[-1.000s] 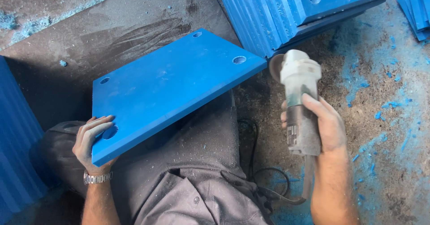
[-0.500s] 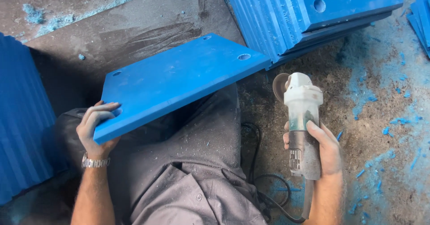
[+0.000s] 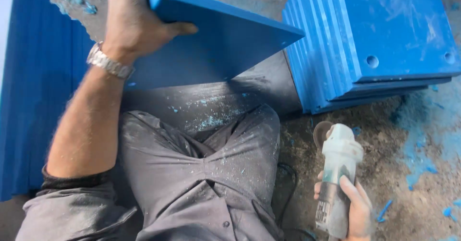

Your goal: Grinding and smoothing the edges of blue plastic blocks using an angle grinder.

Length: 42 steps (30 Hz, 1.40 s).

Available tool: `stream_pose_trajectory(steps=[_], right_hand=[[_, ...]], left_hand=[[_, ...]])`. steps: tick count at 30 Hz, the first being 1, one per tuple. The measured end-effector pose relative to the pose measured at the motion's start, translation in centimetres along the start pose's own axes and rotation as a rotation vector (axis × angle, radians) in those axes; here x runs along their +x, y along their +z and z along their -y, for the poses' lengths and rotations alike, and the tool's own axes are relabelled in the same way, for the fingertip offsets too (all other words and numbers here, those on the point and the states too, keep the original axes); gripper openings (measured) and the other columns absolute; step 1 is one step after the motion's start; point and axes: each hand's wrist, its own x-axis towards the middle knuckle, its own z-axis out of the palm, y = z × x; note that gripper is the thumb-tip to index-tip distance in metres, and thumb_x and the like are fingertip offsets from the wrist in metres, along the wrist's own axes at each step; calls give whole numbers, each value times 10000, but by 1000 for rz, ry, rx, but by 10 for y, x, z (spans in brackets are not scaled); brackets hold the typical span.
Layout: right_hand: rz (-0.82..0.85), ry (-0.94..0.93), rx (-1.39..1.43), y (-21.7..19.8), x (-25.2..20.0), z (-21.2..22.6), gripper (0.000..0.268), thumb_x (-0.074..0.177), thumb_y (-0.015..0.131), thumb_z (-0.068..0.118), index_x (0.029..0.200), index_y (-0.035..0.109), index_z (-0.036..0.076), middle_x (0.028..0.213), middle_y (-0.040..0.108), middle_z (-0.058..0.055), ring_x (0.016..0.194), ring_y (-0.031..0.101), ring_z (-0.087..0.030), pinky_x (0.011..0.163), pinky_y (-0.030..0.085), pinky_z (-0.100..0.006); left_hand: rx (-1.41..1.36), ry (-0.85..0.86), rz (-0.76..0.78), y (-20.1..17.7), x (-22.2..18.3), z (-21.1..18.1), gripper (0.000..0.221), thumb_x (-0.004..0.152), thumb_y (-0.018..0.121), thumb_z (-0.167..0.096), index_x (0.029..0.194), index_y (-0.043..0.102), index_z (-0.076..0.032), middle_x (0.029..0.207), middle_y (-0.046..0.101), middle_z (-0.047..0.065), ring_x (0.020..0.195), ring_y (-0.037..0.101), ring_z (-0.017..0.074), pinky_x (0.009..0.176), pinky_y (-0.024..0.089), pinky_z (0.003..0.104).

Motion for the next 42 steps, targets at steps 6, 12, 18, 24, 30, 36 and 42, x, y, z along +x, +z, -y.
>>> stream_pose_trajectory(steps=[6,12,18,24,30,36,42], right_hand=[[-76,153,5,-2,16,-20,478,972,484,253,1324,543,-65,1038,689,-246,812,708,-315,670,589,-457],[-96,206,28,-1,21,-24,478,971,492,240,1324,546,-78,1036,696,-241,805,700,-314,671,586,-456],[-106,124,66,22,16,-21,463,957,504,204,1323,542,-77,1035,688,-236,800,699,-309,668,587,-447],[-7,55,90,45,8,-14,474,929,506,164,1341,516,-71,1076,676,-239,803,702,-302,664,592,-439],[191,-91,98,73,7,-7,533,898,537,161,1344,465,-123,1125,641,-288,845,692,-335,690,590,-445],[372,-140,73,108,1,8,631,865,598,226,1344,449,-156,1135,621,-309,864,685,-334,703,590,-456],[404,-201,-32,131,-8,24,665,840,650,224,1330,432,-168,1147,605,-300,866,674,-325,724,586,-453]], left_hand=[[191,-91,185,74,86,-22,556,662,999,-467,930,748,-49,842,731,149,748,705,288,698,569,431],[243,-170,382,121,105,-63,448,663,934,-413,907,753,-83,898,718,137,823,695,307,793,499,487],[208,65,334,210,92,-93,466,698,895,-353,1015,710,-66,1006,705,136,865,696,290,802,493,451],[212,125,142,161,42,-65,541,803,825,-514,1086,638,-92,991,707,96,938,686,254,858,456,421],[466,-1,-152,27,-57,-17,699,746,977,-547,1208,627,-156,1122,694,47,1042,643,253,910,433,438],[-502,-580,-340,27,-109,2,704,697,987,-237,1234,551,-105,1152,689,25,1095,677,165,959,576,339],[-517,-576,-357,79,-152,-7,572,712,1011,-102,1106,597,-58,1038,695,66,947,687,142,864,595,312]])
